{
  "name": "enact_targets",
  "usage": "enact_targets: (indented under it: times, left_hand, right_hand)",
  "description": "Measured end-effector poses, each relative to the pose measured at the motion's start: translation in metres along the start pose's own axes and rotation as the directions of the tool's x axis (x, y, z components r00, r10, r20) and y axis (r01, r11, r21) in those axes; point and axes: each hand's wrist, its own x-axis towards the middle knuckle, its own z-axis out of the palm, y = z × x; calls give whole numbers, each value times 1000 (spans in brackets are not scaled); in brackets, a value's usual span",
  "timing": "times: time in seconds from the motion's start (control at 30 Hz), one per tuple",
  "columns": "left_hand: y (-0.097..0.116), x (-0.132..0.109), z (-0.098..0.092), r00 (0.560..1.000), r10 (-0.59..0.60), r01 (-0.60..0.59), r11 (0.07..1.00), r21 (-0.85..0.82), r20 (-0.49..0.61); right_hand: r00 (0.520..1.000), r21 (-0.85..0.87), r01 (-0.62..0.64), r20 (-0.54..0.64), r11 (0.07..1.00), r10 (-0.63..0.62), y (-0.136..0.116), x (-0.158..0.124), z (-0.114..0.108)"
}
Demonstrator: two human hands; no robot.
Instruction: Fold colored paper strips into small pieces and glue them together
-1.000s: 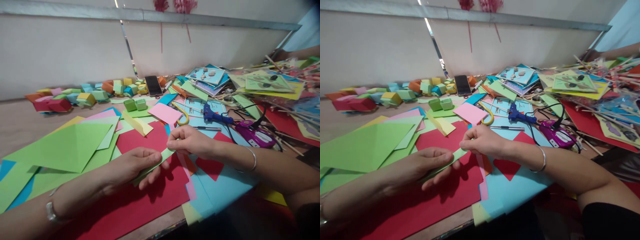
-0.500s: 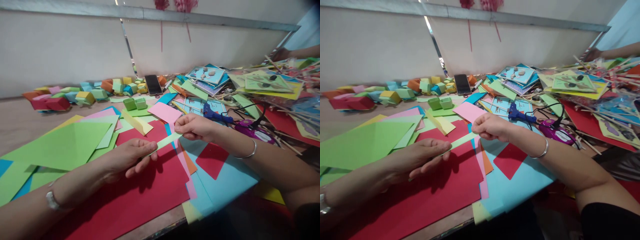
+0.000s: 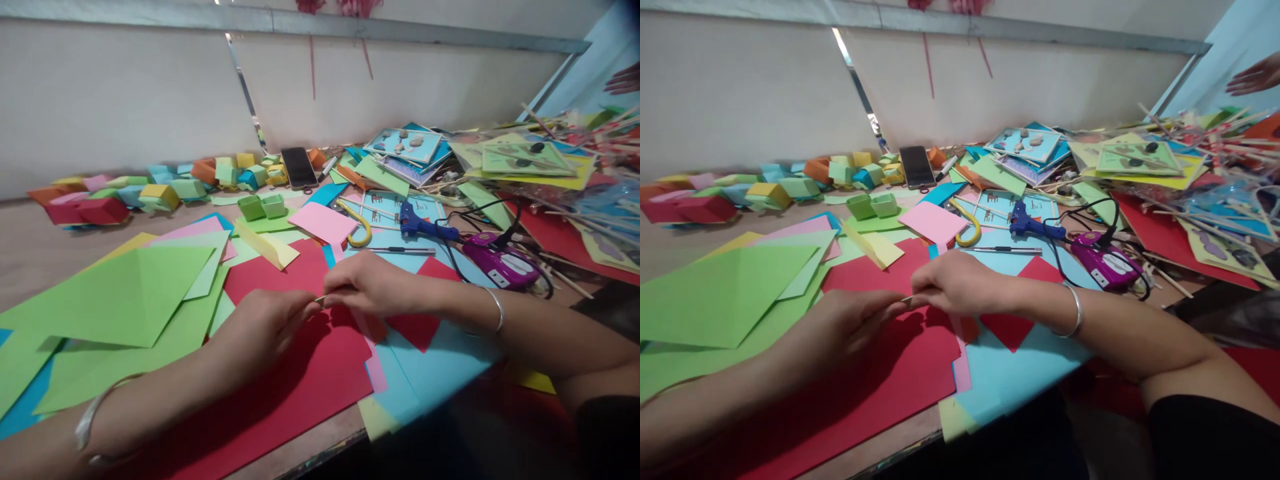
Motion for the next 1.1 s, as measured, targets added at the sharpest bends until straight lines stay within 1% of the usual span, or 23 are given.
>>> enact_targets:
  times: [0.03,0.07,0.1,0.17,0.23,0.3,0.33,0.37,0.4,0.47,0.5,0.53,0.57,0.6,0.67,0.7,0.77,0.83,0.93,1.0,1.1]
  left_hand:
    - [-3,1,0,997,41,-38,998,53,-60]
    - [-6,2,-1,994,52,-45,996,73,-97]
    - [-8,3,-3,992,35,-28,998,57,-118]
    - [-11,7,-7,994,-50,46,998,-41,-92]
    - [-12,10,-10,992,-128,124,981,-149,-18]
    - [-12,13,-13,986,-164,166,962,-219,25]
    - [-12,13,-15,983,-181,184,953,-239,32]
    - [-13,14,-16,978,-205,206,944,-258,30]
    - [-14,15,-17,972,-235,232,932,-277,25]
    - [-14,16,-18,957,-288,281,908,-312,24]
    - [-14,16,-18,952,-304,296,898,-326,29]
    - [-13,17,-18,950,-311,304,891,-336,35]
    - [-12,18,-17,949,-312,306,888,-344,40]
    - [-10,18,-17,949,-312,309,885,-348,49]
    - [-8,18,-15,950,-308,307,885,-350,55]
    - [-7,17,-14,951,-302,304,887,-347,60]
    - [-7,16,-12,956,-284,291,890,-352,71]
    - [-8,15,-12,960,-267,277,876,-394,82]
    - [-12,14,-13,963,-248,268,809,-523,110]
    - [-14,14,-13,954,-235,298,740,-602,184]
    - [-15,14,-12,920,-217,387,631,-673,326]
  right_hand:
    - [1000,42,-15,9,999,15,3,0,-5]
    - [999,58,-35,10,998,34,7,0,-11]
    - [998,44,-66,-4,997,66,11,0,-18]
    - [992,19,-118,-39,993,119,18,0,-31]
    - [991,41,-131,-24,991,132,25,0,-43]
    - [991,68,-132,6,989,132,32,-2,-53]
    - [990,62,-142,-10,988,143,36,-4,-58]
    - [984,47,-164,-62,985,167,40,-5,-64]
    - [968,27,-195,-155,980,197,45,-7,-69]
    - [904,8,-247,-358,969,234,51,-9,-76]
    - [875,12,-241,-431,971,222,52,-9,-77]
    - [860,18,-215,-471,977,198,51,-9,-76]
    - [861,25,-166,-484,986,157,47,-8,-72]
    - [877,28,-114,-467,993,114,43,-6,-66]
    - [921,35,-51,-384,998,60,31,-3,-50]
    - [956,27,-32,-289,999,39,25,-1,-41]
    - [985,31,-35,-165,999,40,18,1,-29]
    - [993,75,-62,-98,995,70,18,2,-25]
    - [993,141,-81,-77,987,93,24,2,-30]
    - [995,149,-72,-59,986,82,27,2,-34]
    - [998,150,-62,3,987,63,28,3,-33]
